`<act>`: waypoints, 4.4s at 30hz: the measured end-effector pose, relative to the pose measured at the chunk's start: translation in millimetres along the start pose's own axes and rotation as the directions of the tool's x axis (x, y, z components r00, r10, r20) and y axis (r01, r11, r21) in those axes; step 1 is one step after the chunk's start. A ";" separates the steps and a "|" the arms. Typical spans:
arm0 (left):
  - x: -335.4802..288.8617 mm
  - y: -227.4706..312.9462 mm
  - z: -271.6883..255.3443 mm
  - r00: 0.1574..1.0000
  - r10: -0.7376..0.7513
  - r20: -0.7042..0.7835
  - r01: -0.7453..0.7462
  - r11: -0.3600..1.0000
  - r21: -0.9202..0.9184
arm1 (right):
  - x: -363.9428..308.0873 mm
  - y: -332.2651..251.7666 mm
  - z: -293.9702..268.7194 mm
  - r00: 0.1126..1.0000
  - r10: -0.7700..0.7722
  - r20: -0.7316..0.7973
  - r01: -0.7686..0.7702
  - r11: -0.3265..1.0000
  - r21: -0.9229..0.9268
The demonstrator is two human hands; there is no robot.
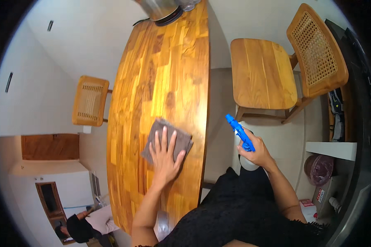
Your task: The person cleans a wooden dining table and a matching wooden chair using a spray bottle and a cloth. They spray the surfaces and wipe them down, moving between the table and the chair throughout the process.
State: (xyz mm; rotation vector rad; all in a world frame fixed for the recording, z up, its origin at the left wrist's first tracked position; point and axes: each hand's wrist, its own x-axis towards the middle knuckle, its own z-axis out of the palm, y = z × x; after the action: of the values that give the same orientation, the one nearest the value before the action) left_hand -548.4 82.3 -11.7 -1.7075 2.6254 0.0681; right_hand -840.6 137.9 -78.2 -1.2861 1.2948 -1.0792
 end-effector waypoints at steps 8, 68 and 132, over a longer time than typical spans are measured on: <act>293.9 39.0 15.4 0.985 0.092 -0.147 -0.093 0.996 -0.001 | 71.0 22.0 -84.1 0.990 0.082 -0.117 -0.092 0.992 -0.081; 385.7 -85.7 11.6 0.850 -0.515 -0.110 0.515 0.857 -0.032 | 122.8 21.1 -144.5 0.985 0.086 -0.148 -0.098 0.992 -0.076; 48.3 -96.9 -78.6 0.706 -0.519 -0.482 -0.375 0.303 -0.876 | 567.9 -82.8 127.1 0.658 -0.503 0.560 0.714 0.182 -0.676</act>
State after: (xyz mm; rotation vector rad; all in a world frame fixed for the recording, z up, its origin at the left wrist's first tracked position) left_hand -478.3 -4.3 62.3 -2.5807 3.2631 1.7611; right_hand -682.4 -427.0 -41.3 -2.8734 1.1543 -0.6707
